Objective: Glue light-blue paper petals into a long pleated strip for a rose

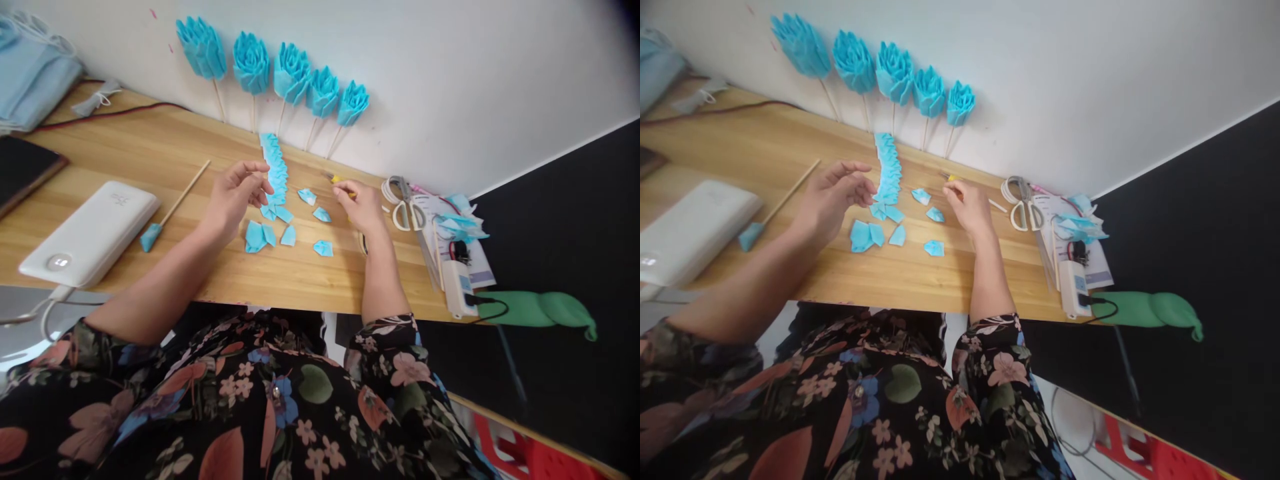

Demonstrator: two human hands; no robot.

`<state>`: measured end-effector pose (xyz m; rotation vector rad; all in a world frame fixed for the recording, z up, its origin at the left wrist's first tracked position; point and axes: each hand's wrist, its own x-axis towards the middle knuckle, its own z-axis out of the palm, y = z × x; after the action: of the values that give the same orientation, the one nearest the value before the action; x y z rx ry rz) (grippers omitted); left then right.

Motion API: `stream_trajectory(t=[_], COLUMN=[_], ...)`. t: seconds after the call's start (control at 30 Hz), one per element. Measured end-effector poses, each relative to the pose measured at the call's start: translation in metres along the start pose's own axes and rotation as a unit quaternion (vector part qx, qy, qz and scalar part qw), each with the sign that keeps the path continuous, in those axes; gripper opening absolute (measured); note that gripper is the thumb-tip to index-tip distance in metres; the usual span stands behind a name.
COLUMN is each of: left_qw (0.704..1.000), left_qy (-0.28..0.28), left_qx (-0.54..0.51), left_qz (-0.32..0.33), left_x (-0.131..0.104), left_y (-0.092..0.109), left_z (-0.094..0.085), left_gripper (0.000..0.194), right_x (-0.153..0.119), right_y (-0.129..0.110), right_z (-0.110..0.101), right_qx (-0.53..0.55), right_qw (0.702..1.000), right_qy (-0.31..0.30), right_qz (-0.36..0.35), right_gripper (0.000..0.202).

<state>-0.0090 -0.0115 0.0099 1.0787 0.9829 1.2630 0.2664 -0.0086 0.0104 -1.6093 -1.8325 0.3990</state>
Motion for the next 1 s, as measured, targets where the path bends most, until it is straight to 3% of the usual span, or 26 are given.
stream_trajectory(t=[0.07,0.23,0.3,0.5,0.67,0.8,0.9,1.0], left_qw=[1.0,1.0,1.0,1.0,1.0,1.0,1.0,1.0], left_qy=[-0.001,-0.006,-0.011,-0.016,0.001,0.002,0.003,0.01], left_qx=[-0.001,-0.007,-0.005,0.003,-0.004,0.002,0.008,0.008], left_qz=[-0.003,-0.004,-0.002,-0.006,-0.027,-0.02,-0.025,-0.027], left_x=[0.0,-0.001,-0.002,-0.001,0.001,0.004,0.006,0.006], left_y=[0.0,-0.001,-0.002,0.0,0.001,-0.003,-0.006,-0.005], left_z=[0.001,0.003,0.003,0.003,0.005,0.004,0.004,0.004], left_gripper=[0.006,0.01,0.011,0.005,0.016,0.017,0.015,0.016], right_x=[-0.008,-0.044,-0.057,-0.077,-0.075,-0.057,-0.042,-0.035], right_y=[-0.01,-0.032,-0.032,-0.026,-0.027,-0.019,-0.011,-0.007], right_z=[-0.007,-0.024,-0.023,-0.009,-0.017,-0.018,-0.007,0.003], right_qx=[-0.009,-0.089,-0.094,-0.073,0.127,0.223,0.192,0.052], right_qw=[1.0,0.973,0.964,0.98,0.982,0.971,0.977,0.996], right_qy=[-0.01,-0.212,-0.243,-0.184,-0.122,-0.059,-0.053,-0.024], right_qz=[-0.003,0.032,0.043,0.021,0.073,0.068,0.078,0.068], right_gripper=[0.018,0.01,0.011,0.008,0.024,0.037,0.031,0.023])
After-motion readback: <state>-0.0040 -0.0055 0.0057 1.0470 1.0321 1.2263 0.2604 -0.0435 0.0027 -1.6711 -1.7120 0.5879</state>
